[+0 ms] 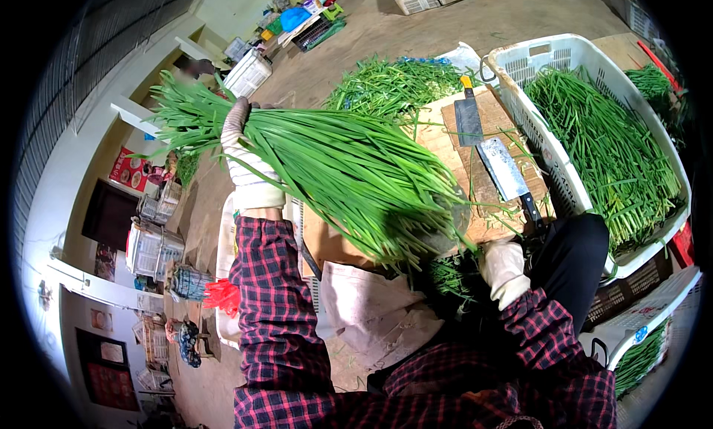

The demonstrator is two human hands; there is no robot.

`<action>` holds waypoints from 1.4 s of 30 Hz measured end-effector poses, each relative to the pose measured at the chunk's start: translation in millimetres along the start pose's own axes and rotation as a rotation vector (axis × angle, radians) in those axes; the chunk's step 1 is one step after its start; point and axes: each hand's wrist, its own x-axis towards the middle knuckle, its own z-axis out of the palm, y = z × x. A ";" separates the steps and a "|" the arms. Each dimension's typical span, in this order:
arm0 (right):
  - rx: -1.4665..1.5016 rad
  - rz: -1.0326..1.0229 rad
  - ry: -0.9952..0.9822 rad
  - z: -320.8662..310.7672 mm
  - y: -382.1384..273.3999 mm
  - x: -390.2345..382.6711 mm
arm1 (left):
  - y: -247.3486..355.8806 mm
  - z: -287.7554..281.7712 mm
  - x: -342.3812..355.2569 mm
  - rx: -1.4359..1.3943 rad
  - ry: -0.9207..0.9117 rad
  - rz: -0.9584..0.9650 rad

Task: The person sorts through a bunch of green chives to remove damaged leaves by hand, trims the root ends using a large knife on a cutting board, and then secures the bundle with a red tie.

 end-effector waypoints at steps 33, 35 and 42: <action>2.493 0.186 -0.754 14.3 -84.0 -34.5 | 88.2 -153.9 -243.3 0.542 -1.529 -0.766; 2.337 0.160 -0.689 4.7 -82.6 -36.9 | 86.7 -138.4 -254.7 0.766 -1.725 -0.763; 2.213 0.176 -0.743 6.4 -68.9 -36.6 | 56.3 -93.0 -197.9 0.760 -0.681 -0.796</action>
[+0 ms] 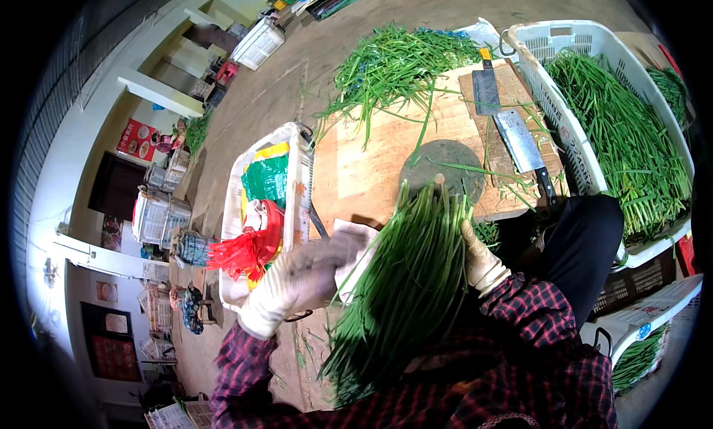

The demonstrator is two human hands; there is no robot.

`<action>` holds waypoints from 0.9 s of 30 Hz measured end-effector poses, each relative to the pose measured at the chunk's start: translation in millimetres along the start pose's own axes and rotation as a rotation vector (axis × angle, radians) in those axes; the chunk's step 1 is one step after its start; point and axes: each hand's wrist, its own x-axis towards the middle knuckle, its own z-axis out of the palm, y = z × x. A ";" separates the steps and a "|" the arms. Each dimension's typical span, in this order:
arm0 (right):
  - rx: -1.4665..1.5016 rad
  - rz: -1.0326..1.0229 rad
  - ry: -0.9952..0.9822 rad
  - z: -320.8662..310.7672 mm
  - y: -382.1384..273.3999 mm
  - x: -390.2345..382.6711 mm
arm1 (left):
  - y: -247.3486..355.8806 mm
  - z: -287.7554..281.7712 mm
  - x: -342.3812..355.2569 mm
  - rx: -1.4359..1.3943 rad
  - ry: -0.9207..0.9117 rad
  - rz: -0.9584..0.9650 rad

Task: The person sorts through a bunch of green chives to remove damaged leaves by hand, trims the root ends using a large knife on a cutting board, and then secures the bundle with a red tie.

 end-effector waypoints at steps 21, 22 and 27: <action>0.131 -0.203 0.102 22.5 -0.8 -11.4 | -43.5 75.3 111.7 -0.643 -0.231 0.171; 0.019 -0.282 0.119 18.8 6.8 -11.6 | -45.7 79.9 108.2 -0.636 -0.166 0.284; -0.228 -0.386 0.174 44.8 -2.6 -22.5 | -55.1 67.7 105.8 -0.630 -0.203 0.205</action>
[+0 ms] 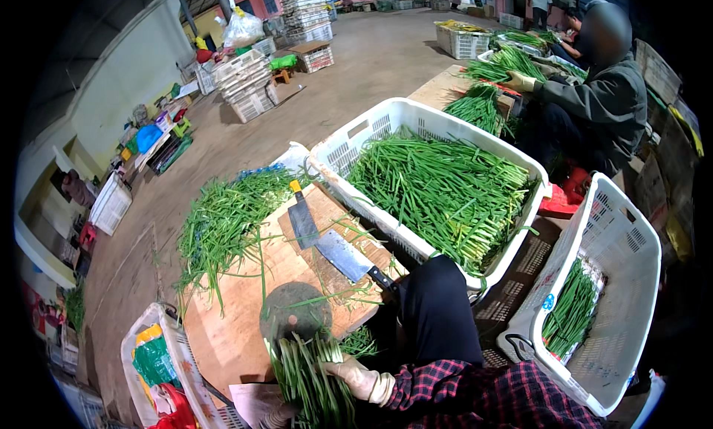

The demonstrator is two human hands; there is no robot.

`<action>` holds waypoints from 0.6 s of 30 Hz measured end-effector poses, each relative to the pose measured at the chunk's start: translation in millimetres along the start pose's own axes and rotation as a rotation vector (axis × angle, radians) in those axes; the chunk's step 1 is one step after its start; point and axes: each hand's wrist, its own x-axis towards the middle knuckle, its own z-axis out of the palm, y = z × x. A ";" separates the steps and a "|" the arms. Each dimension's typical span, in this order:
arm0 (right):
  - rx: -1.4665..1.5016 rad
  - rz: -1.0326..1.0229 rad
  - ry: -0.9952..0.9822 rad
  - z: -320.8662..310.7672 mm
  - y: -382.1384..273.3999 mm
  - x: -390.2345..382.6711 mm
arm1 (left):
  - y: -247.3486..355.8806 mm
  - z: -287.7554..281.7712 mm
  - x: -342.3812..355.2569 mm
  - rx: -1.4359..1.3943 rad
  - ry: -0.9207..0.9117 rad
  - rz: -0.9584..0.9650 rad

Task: The person sorts through a bunch of green chives to remove damaged leaves by hand, trims the root ends using a large knife on a cutting board, and then secures the bundle with a red tie.

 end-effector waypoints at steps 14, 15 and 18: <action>0.057 0.076 0.061 -38.1 -61.3 -9.2 | -59.4 8.3 -25.7 -0.430 -0.005 -0.314; -0.022 0.054 0.042 -31.5 -71.4 -5.6 | -55.7 8.4 -23.3 -0.386 0.002 -0.313; -0.230 0.017 0.087 -30.9 -78.4 2.7 | -53.4 2.9 -22.3 -0.343 -0.066 -0.319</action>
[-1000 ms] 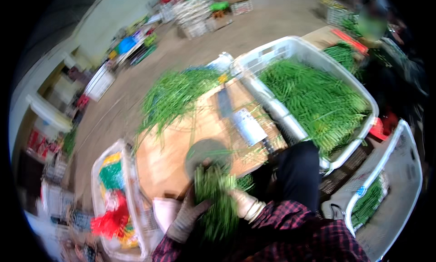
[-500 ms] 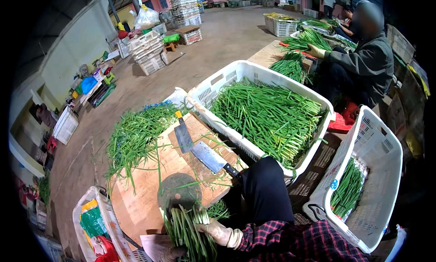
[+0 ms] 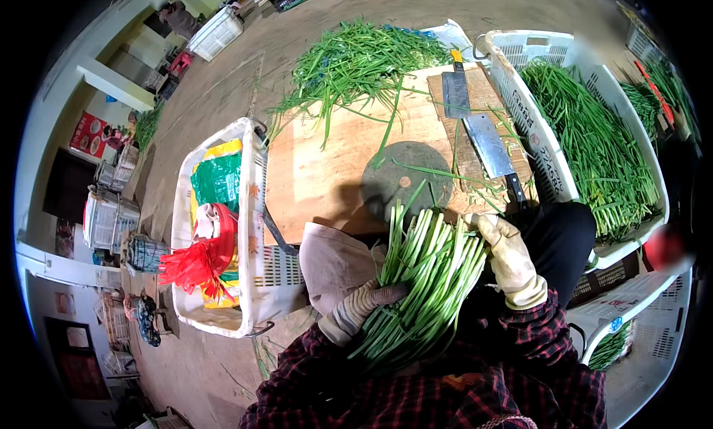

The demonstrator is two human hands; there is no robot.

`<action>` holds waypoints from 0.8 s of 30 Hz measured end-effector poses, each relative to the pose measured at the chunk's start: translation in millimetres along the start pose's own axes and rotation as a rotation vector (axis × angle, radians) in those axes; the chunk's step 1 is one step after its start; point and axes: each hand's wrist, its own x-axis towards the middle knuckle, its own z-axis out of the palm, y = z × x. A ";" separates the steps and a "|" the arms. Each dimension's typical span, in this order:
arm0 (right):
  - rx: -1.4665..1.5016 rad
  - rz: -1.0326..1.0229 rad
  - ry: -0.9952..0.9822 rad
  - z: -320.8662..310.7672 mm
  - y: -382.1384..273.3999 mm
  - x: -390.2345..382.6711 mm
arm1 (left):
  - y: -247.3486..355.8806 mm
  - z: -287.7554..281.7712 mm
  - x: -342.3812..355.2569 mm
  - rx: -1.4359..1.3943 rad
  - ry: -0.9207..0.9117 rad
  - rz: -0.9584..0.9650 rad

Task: The person sorts through a bunch of green chives to remove damaged leaves by hand, trims the root ends using a large knife on a cutting board, and then secures the bundle with a red tie.

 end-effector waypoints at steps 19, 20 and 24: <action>-1.735 -0.571 0.445 -32.3 -60.4 58.9 | -18.7 1.2 -13.0 0.139 0.194 0.064; -1.803 -0.567 0.470 -25.7 -71.1 49.7 | -19.5 0.1 -12.5 0.125 0.203 0.088; -1.467 -0.610 -0.070 59.7 -61.7 -1.0 | -11.2 3.9 -17.0 0.059 0.232 0.095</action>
